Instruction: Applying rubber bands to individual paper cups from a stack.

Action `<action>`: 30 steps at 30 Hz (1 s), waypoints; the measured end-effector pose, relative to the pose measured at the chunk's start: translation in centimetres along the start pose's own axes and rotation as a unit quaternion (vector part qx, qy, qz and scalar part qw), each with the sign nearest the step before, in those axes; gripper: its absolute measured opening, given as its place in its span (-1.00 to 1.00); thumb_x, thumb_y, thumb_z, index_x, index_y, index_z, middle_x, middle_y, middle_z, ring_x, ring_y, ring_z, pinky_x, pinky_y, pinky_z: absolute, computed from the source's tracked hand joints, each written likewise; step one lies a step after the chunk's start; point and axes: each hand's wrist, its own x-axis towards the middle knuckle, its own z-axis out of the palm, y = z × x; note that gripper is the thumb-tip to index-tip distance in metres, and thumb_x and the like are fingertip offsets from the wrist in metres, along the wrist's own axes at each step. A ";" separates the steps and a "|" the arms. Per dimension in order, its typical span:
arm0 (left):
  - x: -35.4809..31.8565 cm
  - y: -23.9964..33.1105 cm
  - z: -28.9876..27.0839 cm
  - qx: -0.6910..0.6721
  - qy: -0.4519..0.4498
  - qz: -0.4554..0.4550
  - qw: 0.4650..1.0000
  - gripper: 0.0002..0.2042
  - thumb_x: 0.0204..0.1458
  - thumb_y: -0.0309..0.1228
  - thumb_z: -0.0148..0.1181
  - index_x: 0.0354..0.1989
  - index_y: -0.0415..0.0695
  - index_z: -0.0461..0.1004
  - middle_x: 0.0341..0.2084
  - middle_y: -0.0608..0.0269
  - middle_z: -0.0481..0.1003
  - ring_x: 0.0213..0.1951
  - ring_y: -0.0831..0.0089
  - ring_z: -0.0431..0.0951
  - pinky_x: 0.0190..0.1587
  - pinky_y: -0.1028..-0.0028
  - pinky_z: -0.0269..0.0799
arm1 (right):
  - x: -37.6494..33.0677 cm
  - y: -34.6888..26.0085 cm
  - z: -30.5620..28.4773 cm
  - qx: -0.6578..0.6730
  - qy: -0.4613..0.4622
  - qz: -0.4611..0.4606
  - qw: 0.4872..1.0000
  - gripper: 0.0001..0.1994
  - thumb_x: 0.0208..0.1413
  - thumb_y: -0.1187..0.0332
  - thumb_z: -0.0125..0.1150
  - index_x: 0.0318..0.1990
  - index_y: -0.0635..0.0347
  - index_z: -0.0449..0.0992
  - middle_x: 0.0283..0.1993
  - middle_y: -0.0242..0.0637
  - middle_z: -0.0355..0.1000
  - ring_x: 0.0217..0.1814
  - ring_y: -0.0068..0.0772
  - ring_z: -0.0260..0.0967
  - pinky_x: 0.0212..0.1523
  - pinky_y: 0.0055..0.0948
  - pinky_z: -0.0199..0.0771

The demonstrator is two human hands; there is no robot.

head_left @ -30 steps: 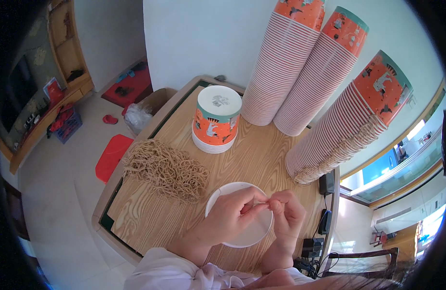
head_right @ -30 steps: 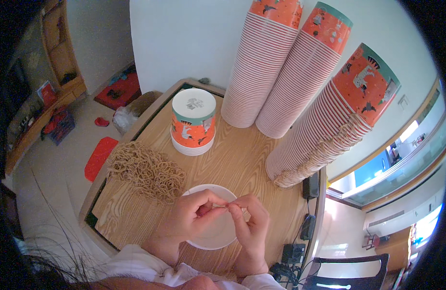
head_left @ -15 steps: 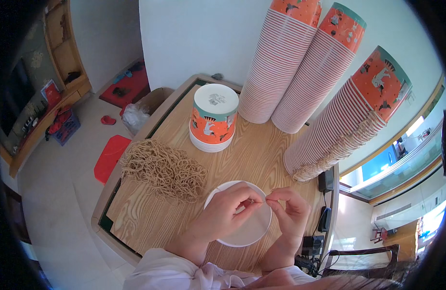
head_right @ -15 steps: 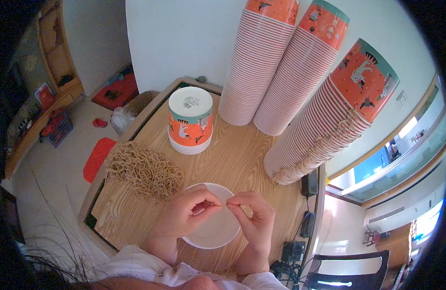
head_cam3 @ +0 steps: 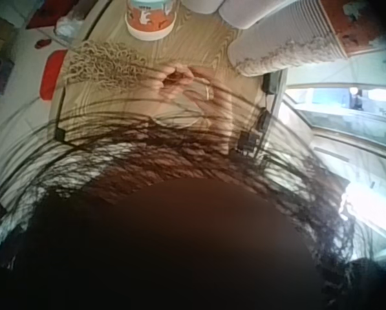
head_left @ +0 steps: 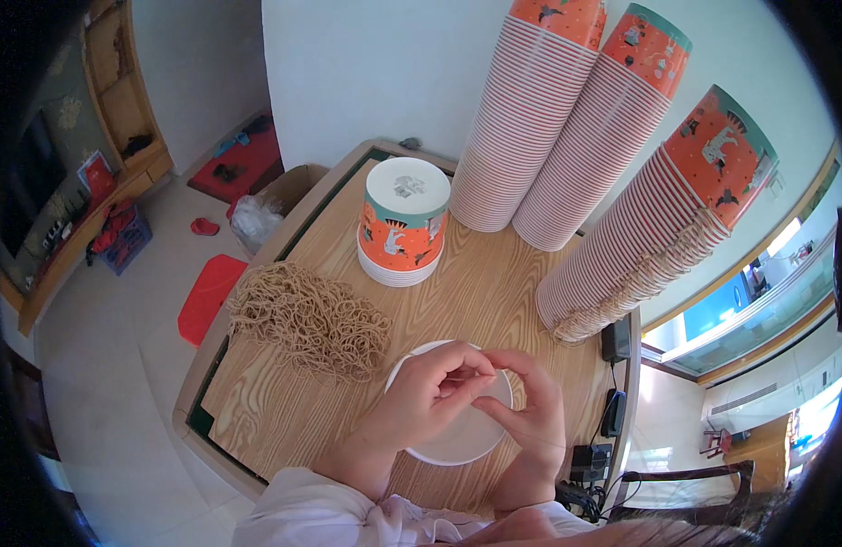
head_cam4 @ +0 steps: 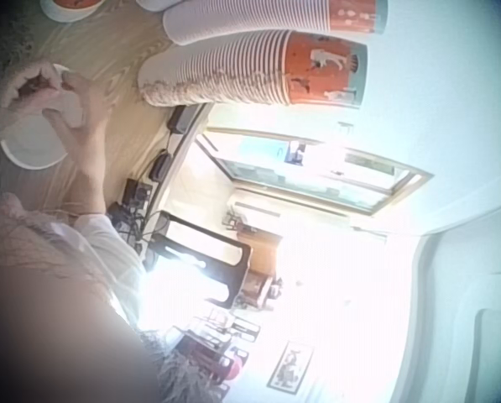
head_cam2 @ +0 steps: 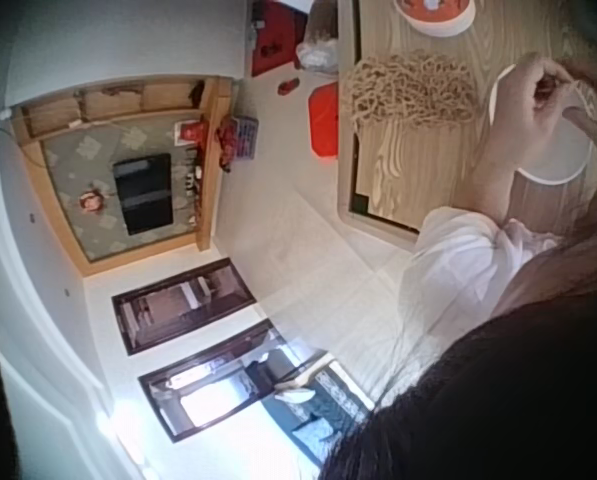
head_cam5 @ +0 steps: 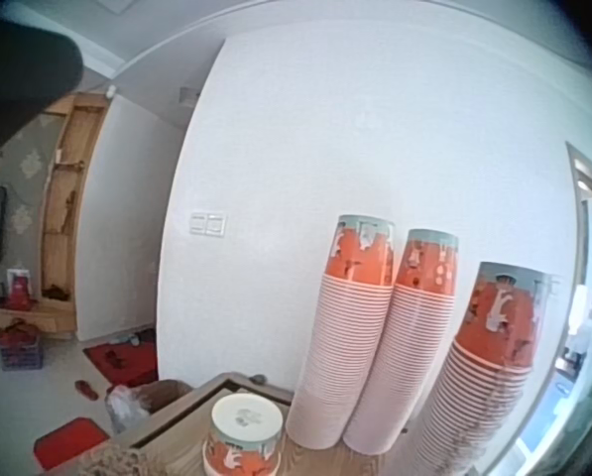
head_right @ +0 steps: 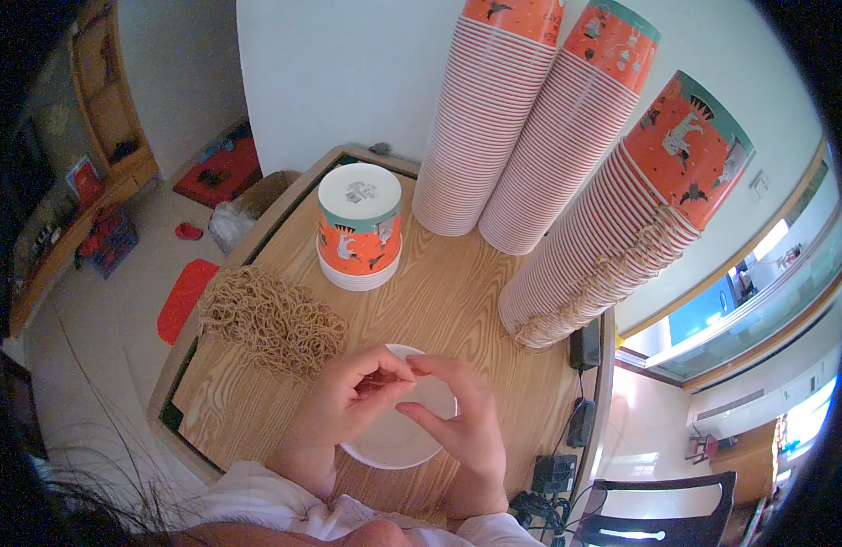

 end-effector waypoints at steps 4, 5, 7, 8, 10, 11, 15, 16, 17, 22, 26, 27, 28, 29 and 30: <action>0.2 0.0 0.0 -0.011 -0.026 0.013 1.000 -0.92 0.04 -0.56 0.20 -0.29 -0.22 0.47 -0.41 0.32 0.51 -0.34 0.67 0.48 -0.30 0.61 0.42 | -0.8 1.1 -0.1 -0.012 -0.003 -0.002 1.000 -0.71 -0.22 0.56 0.43 -0.25 0.25 0.55 -0.26 -0.24 0.51 -0.24 -0.38 0.47 -0.20 -0.45 0.44; 0.2 0.3 0.0 -0.007 -0.018 -0.005 1.000 -0.92 0.04 -0.56 0.20 -0.29 -0.22 0.47 -0.41 0.33 0.50 -0.35 0.67 0.48 -0.30 0.62 0.40 | -0.9 1.3 -0.3 -0.013 -0.002 -0.002 1.000 -0.71 -0.22 0.56 0.43 -0.25 0.25 0.55 -0.26 -0.24 0.51 -0.24 -0.38 0.47 -0.20 -0.45 0.44; 0.2 0.3 -0.2 -0.001 -0.008 -0.024 1.000 -0.93 0.04 -0.56 0.20 -0.30 -0.22 0.47 -0.42 0.34 0.50 -0.35 0.68 0.47 -0.30 0.62 0.39 | -0.9 1.3 -0.6 -0.005 0.030 0.002 1.000 -0.75 -0.21 0.58 0.42 -0.30 0.26 0.55 -0.31 -0.26 0.51 -0.27 -0.39 0.47 -0.21 -0.46 0.44; 0.2 -0.1 -0.3 0.005 0.006 -0.030 1.000 -0.93 0.05 -0.55 0.20 -0.30 -0.22 0.47 -0.42 0.35 0.50 -0.36 0.68 0.47 -0.30 0.62 0.39 | -0.9 1.2 -0.7 -0.005 0.030 0.001 1.000 -0.75 -0.21 0.58 0.42 -0.30 0.26 0.55 -0.31 -0.26 0.51 -0.27 -0.39 0.47 -0.21 -0.46 0.44; 0.2 -0.2 -0.5 0.012 0.022 -0.038 0.999 -0.93 0.05 -0.55 0.20 -0.31 -0.21 0.47 -0.42 0.37 0.50 -0.36 0.69 0.47 -0.30 0.63 0.38 | -0.6 0.7 -0.7 -0.001 0.037 0.046 0.998 -0.74 -0.22 0.58 0.43 -0.29 0.26 0.55 -0.31 -0.26 0.51 -0.26 -0.40 0.46 -0.22 -0.48 0.44; 0.2 0.2 -0.4 -0.011 0.022 -0.030 0.999 -0.94 0.05 -0.54 0.20 -0.31 -0.21 0.47 -0.43 0.37 0.49 -0.36 0.69 0.47 -0.30 0.63 0.38 | -0.3 0.5 -0.4 0.000 0.037 0.045 0.998 -0.74 -0.22 0.58 0.43 -0.29 0.26 0.55 -0.31 -0.26 0.51 -0.26 -0.40 0.46 -0.22 -0.48 0.44; 0.3 0.5 -0.1 -0.032 0.014 -0.029 0.999 -0.94 0.05 -0.54 0.20 -0.32 -0.21 0.47 -0.45 0.39 0.49 -0.37 0.69 0.46 -0.30 0.64 0.37 | 0.2 -0.6 0.6 0.021 0.052 0.024 0.998 -0.75 -0.20 0.59 0.42 -0.29 0.27 0.56 -0.31 -0.25 0.50 -0.26 -0.41 0.46 -0.22 -0.49 0.43; 0.2 0.3 -0.1 -0.031 0.015 -0.028 0.999 -0.94 0.05 -0.54 0.20 -0.32 -0.21 0.47 -0.45 0.39 0.49 -0.37 0.69 0.46 -0.30 0.64 0.37 | 0.2 -0.8 0.7 0.008 0.041 0.023 0.999 -0.76 -0.19 0.59 0.41 -0.29 0.27 0.56 -0.32 -0.25 0.50 -0.26 -0.41 0.46 -0.22 -0.48 0.43; 0.3 -0.2 -0.2 -0.029 -0.001 -0.002 1.000 -0.93 0.06 -0.55 0.19 -0.29 -0.23 0.47 -0.44 0.35 0.50 -0.38 0.67 0.47 -0.33 0.62 0.40 | 0.0 -0.5 0.6 0.009 0.040 0.022 0.999 -0.76 -0.19 0.59 0.41 -0.29 0.27 0.56 -0.32 -0.25 0.50 -0.26 -0.41 0.46 -0.22 -0.48 0.43; 0.5 -0.5 -0.3 0.011 -0.007 0.005 1.000 -0.89 0.03 -0.55 0.21 -0.26 -0.22 0.48 -0.46 0.32 0.50 -0.46 0.66 0.44 -0.42 0.60 0.37 | -0.6 0.4 -0.6 0.010 0.038 0.030 0.999 -0.85 -0.18 0.60 0.40 -0.40 0.29 0.57 -0.38 -0.26 0.51 -0.30 -0.42 0.45 -0.27 -0.47 0.41; 0.4 -0.6 -0.5 0.101 -0.019 0.016 0.995 -0.89 -0.03 -0.53 0.25 -0.31 -0.17 0.53 -0.51 0.34 0.45 -0.53 0.60 0.39 -0.48 0.56 0.30 | -0.6 0.4 -0.8 0.004 0.045 0.013 0.999 -0.88 -0.16 0.59 0.39 -0.41 0.29 0.57 -0.40 -0.25 0.50 -0.32 -0.39 0.44 -0.29 -0.48 0.40; 0.4 -0.7 -0.5 0.118 -0.009 0.036 0.992 -0.89 -0.05 -0.52 0.27 -0.32 -0.15 0.54 -0.52 0.33 0.44 -0.54 0.57 0.39 -0.49 0.55 0.30 | -0.6 0.3 -0.9 -0.007 0.038 0.009 0.999 -0.90 -0.12 0.57 0.36 -0.40 0.29 0.57 -0.41 -0.24 0.49 -0.34 -0.37 0.44 -0.31 -0.47 0.38; 0.3 -0.6 -0.4 0.119 -0.011 0.037 0.992 -0.89 -0.05 -0.52 0.27 -0.32 -0.15 0.54 -0.52 0.33 0.44 -0.54 0.57 0.39 -0.49 0.55 0.30 | -0.6 0.2 -1.0 -0.019 0.031 0.006 0.999 -0.92 -0.08 0.56 0.33 -0.39 0.29 0.57 -0.42 -0.23 0.48 -0.36 -0.35 0.43 -0.33 -0.46 0.37; 0.3 -0.4 -0.4 0.124 0.000 0.037 0.992 -0.89 -0.06 -0.50 0.29 -0.33 -0.14 0.56 -0.51 0.33 0.45 -0.53 0.55 0.40 -0.48 0.53 0.31 | -0.6 0.1 -1.1 -0.019 0.033 0.006 0.999 -0.92 -0.08 0.56 0.33 -0.39 0.29 0.57 -0.42 -0.23 0.48 -0.36 -0.35 0.43 -0.33 -0.46 0.37; 0.2 -0.3 -0.4 0.131 0.012 0.038 0.991 -0.90 -0.07 -0.48 0.30 -0.35 -0.13 0.57 -0.50 0.33 0.46 -0.52 0.53 0.42 -0.47 0.52 0.33 | -0.5 0.2 -1.1 -0.023 0.020 0.013 0.999 -0.94 -0.04 0.53 0.30 -0.39 0.30 0.55 -0.45 -0.22 0.46 -0.38 -0.33 0.42 -0.35 -0.45 0.36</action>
